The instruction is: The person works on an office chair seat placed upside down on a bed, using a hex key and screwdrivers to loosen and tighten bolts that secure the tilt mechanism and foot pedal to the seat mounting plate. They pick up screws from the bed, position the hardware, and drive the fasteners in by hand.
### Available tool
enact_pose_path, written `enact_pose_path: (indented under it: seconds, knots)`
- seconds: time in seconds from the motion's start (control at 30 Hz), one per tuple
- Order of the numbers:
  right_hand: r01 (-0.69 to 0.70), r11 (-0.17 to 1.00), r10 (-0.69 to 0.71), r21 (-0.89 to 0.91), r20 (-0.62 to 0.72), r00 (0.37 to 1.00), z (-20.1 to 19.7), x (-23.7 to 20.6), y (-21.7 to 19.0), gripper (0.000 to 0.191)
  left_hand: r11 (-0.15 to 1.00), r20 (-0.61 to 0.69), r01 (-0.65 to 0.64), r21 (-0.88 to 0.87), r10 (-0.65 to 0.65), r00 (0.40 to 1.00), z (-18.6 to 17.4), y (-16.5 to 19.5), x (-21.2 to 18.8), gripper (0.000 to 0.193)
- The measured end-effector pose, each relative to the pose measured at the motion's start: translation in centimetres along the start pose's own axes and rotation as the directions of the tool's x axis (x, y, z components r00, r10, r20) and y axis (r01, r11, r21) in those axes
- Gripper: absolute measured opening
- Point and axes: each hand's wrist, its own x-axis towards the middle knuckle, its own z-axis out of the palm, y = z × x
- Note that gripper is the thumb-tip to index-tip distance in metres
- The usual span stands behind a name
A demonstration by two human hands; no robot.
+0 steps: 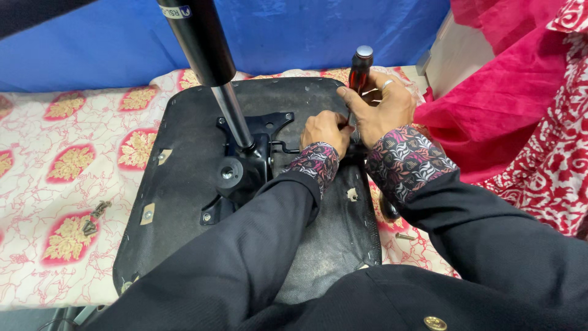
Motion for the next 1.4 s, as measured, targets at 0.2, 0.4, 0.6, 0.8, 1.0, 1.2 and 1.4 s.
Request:
enact_pose_path:
  seconds: [0.2,0.4,0.6,0.8,1.0,1.2,1.4]
  knots:
    - [0.034,0.998,-0.034,0.052,0.002,0.999,-0.2,0.1,0.5,0.051,0.994,0.004,-0.086,-0.060,0.087,0.996,-0.2,-0.6,0.3,0.025]
    - [0.032,0.996,-0.036,0.088,0.041,0.999,-0.8,0.7,1.3,0.050,0.891,0.133,0.035,-0.452,0.029,0.991,-0.6,-1.2,1.5,0.030]
    - [-0.024,0.999,0.024,0.024,0.022,0.999,-0.8,1.0,0.5,0.042,0.901,0.146,0.047,-0.431,0.018,0.989,-0.8,-1.1,1.7,0.031]
    - [0.026,0.997,-0.022,-0.070,0.057,0.998,-1.9,1.2,-0.3,0.038,0.932,0.116,0.019,-0.362,0.025,0.993,-0.4,-1.4,1.6,0.026]
    - [0.027,0.996,-0.031,0.080,0.053,0.998,-1.5,1.2,-0.1,0.064,0.979,0.017,-0.101,-0.180,0.106,0.994,0.3,-1.8,2.0,0.027]
    - [-0.035,0.997,0.025,0.071,0.134,0.991,-1.7,1.5,-0.2,0.058,0.984,0.050,-0.075,-0.159,0.084,0.995,0.3,-1.6,1.9,0.029]
    - [0.059,0.991,-0.044,-0.123,0.127,0.991,-1.9,1.7,-0.5,0.048,0.991,0.067,-0.032,-0.132,0.042,0.997,-0.5,-0.8,1.3,0.028]
